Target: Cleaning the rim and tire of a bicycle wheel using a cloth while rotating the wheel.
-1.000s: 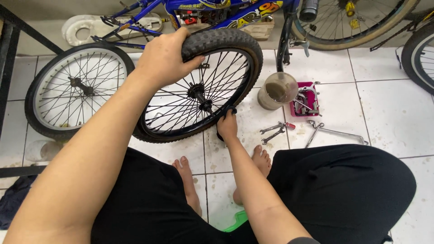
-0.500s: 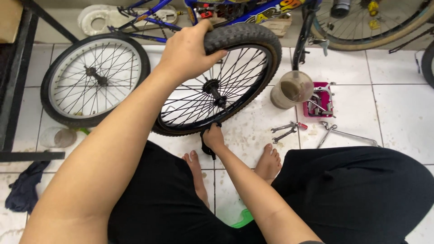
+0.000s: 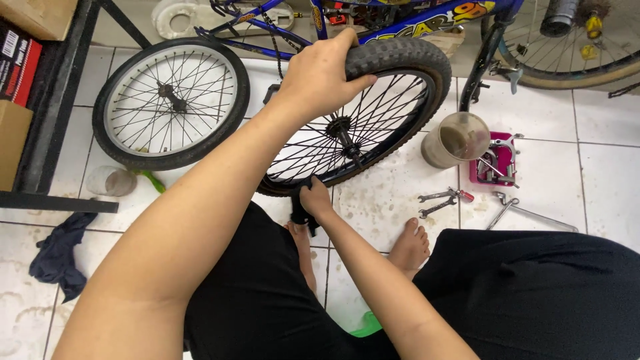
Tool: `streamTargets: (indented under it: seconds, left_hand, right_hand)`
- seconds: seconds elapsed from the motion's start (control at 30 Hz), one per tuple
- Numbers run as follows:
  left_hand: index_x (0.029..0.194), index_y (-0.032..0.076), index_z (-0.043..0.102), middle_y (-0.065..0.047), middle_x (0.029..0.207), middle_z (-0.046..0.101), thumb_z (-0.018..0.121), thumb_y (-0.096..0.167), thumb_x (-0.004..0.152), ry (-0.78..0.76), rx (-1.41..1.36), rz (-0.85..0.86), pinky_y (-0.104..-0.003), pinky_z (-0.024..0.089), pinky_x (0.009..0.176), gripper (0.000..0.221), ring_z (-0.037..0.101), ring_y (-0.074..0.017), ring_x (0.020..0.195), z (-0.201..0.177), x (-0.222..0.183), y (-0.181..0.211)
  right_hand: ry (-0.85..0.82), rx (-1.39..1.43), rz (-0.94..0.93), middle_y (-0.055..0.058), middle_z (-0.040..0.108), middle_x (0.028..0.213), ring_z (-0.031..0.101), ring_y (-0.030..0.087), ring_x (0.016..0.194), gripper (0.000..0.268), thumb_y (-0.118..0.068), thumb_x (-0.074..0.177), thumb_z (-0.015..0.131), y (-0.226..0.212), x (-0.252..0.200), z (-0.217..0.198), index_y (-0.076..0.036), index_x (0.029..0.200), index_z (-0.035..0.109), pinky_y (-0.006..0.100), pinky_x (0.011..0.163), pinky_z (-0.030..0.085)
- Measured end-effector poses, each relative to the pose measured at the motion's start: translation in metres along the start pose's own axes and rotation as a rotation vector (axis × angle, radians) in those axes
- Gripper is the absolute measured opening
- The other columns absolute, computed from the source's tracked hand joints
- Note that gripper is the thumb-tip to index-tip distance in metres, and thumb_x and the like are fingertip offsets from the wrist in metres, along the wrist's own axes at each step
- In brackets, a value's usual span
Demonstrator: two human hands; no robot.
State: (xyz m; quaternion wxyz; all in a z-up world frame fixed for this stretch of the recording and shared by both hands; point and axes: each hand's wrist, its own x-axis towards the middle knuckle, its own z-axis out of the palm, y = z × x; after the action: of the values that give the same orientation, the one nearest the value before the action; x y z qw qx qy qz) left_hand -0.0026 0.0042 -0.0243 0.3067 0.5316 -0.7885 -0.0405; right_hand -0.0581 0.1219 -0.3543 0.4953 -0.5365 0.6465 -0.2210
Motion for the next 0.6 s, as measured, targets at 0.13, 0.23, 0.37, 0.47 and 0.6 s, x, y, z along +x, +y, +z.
streamTargets:
  seconds: [0.13,0.23,0.37,0.47,0.6]
  left_hand:
    - [0.108,0.009,0.062,-0.01,0.084,0.075,0.087,0.039,0.083,0.006,0.026,0.007,-0.043,0.056,0.063,0.046,0.074,-0.0302,0.072,0.004,0.002,-0.014]
    - [0.109,0.013,0.061,-0.006,0.084,0.076,0.088,0.042,0.083,0.057,0.08,0.06,-0.042,0.056,0.062,0.047,0.074,-0.0284,0.072,0.006,0.0,-0.025]
    - [0.111,0.009,0.064,-0.009,0.089,0.077,0.082,0.041,0.085,0.019,-0.003,0.08,-0.043,0.056,0.067,0.045,0.074,-0.0314,0.075,-0.005,0.003,-0.033]
    - [0.112,0.006,0.065,-0.011,0.091,0.076,0.078,0.042,0.092,-0.063,-0.085,0.029,-0.041,0.057,0.067,0.043,0.074,-0.0273,0.075,-0.008,0.003,-0.035]
    - [0.108,0.004,0.065,-0.009,0.086,0.073,0.082,0.041,0.092,-0.112,-0.194,-0.001,-0.038,0.056,0.065,0.044,0.071,-0.0232,0.07,-0.006,0.001,-0.024]
  right_hand:
    - [0.124,-0.173,-0.088,0.027,0.061,0.129,0.061,0.041,0.114,0.056,-0.023,0.092,0.051,-0.001,-0.017,-0.004,0.004,0.141,0.054,0.044,0.095,0.052]
    - [0.223,-0.238,-0.226,0.021,0.063,0.128,0.068,0.039,0.099,0.052,-0.024,0.092,0.056,-0.003,-0.042,-0.022,0.001,0.138,0.057,0.045,0.079,0.057]
    - [0.285,-0.401,-0.592,0.009,0.065,0.102,0.065,0.031,0.068,0.048,-0.013,0.085,0.065,0.017,-0.041,-0.05,-0.018,0.133,0.066,0.039,0.06,0.053]
    - [0.28,-0.455,-0.673,0.009,0.065,0.099,0.062,0.029,0.061,0.05,-0.009,0.084,0.066,0.021,-0.037,-0.051,-0.019,0.133,0.067,0.037,0.054,0.05]
    - [0.128,-0.411,-0.407,0.014,0.066,0.109,0.067,0.036,0.078,0.061,-0.017,0.091,0.059,0.031,-0.028,-0.03,-0.025,0.15,0.052,0.043,0.064,0.055]
